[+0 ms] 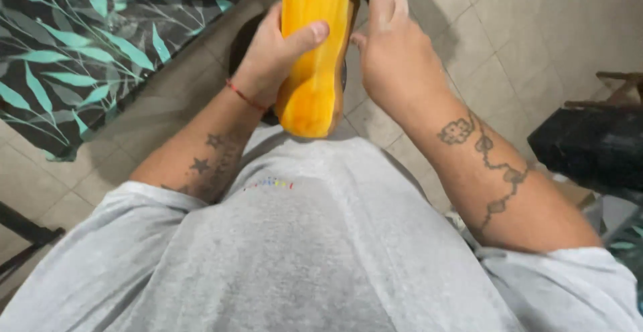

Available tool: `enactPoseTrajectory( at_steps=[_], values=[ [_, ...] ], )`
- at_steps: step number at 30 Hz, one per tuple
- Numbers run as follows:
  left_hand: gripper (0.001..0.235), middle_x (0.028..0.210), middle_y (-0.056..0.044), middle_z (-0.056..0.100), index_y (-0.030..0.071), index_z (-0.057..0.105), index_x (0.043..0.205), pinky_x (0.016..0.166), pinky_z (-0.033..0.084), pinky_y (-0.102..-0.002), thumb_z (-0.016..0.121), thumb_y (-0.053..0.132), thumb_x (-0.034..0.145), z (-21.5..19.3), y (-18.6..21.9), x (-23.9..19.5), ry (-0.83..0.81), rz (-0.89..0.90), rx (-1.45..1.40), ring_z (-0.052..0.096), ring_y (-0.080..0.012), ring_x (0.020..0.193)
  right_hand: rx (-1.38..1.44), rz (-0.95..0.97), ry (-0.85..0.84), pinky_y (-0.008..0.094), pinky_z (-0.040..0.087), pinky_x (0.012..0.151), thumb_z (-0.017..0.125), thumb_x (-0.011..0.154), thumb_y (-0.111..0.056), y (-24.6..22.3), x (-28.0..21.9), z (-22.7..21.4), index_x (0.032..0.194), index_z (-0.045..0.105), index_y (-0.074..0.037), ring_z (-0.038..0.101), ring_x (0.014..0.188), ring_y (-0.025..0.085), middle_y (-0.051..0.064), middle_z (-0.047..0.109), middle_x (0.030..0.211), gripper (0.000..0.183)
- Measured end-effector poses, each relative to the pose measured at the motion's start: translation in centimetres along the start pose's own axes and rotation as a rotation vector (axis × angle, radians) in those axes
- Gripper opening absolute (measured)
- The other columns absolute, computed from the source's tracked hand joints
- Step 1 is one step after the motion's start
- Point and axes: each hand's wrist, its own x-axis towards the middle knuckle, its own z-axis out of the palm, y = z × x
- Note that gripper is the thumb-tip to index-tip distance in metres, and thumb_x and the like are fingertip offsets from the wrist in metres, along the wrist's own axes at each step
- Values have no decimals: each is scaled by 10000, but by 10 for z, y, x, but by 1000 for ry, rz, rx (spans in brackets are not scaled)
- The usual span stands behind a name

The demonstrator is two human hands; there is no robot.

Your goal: Peeling a butternut squash with a hand peeler over a trash can.

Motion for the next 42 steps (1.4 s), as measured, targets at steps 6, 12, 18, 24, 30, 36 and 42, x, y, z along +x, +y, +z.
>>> enactPoseTrajectory(
  at_steps=[6, 12, 18, 24, 30, 36, 42],
  values=[
    [586, 1192, -100, 643, -18, 531, 1351, 948, 578, -371, 792, 306, 937, 4, 4, 0, -7, -59, -90, 644, -192, 1065, 18, -108, -175, 511, 542, 896, 922, 832, -229, 8, -5, -7, 1550, 203, 53, 586, 1153, 539, 333, 496, 1348, 1055],
    [627, 1231, -80, 645, -28, 511, 1361, 1009, 562, -330, 810, 302, 919, 0, -9, 5, 41, -26, 0, 645, -152, 1122, 8, -168, -164, 452, 515, 1020, 980, 754, -312, 22, -5, 4, 1513, 197, 104, 538, 1267, 505, 364, 434, 1440, 1167],
    [677, 1265, -95, 639, -39, 492, 1386, 1036, 564, -332, 822, 314, 912, -2, -26, 0, 62, -26, 59, 654, -161, 1160, -102, -58, -178, 457, 548, 946, 967, 773, -380, 17, -9, 8, 1489, 250, 113, 601, 1176, 504, 355, 482, 1389, 1127],
    [695, 1255, -107, 640, -41, 477, 1385, 1027, 577, -343, 823, 304, 891, 2, -12, 2, 44, -55, 53, 661, -174, 1138, -92, 30, -171, 510, 566, 801, 941, 824, -383, 12, -6, -4, 1488, 310, -7, 664, 1026, 496, 292, 610, 1235, 990],
    [703, 1245, -98, 637, -32, 479, 1378, 1007, 582, -344, 836, 311, 879, 1, -14, 8, 55, -78, 60, 655, -163, 1123, -138, -1, -134, 508, 563, 764, 945, 813, -491, 20, -2, -10, 1447, 362, -33, 671, 997, 472, 260, 666, 1173, 975],
    [699, 1245, -83, 650, -27, 500, 1422, 1000, 577, -336, 802, 369, 931, 1, -1, 7, -69, -105, -16, 665, -156, 1108, -84, -102, -10, 485, 562, 806, 977, 780, -528, 33, -2, -3, 1369, 468, -59, 678, 1059, 426, 196, 693, 1216, 909],
    [730, 1334, -86, 609, -2, 453, 1503, 1068, 541, -351, 770, 399, 981, 0, 4, 4, -154, -116, -169, 627, -174, 1198, 85, -125, 75, 442, 583, 849, 1011, 824, -475, 29, -2, -9, 1388, 456, -54, 718, 1035, 372, 180, 721, 1166, 897]
  ],
)
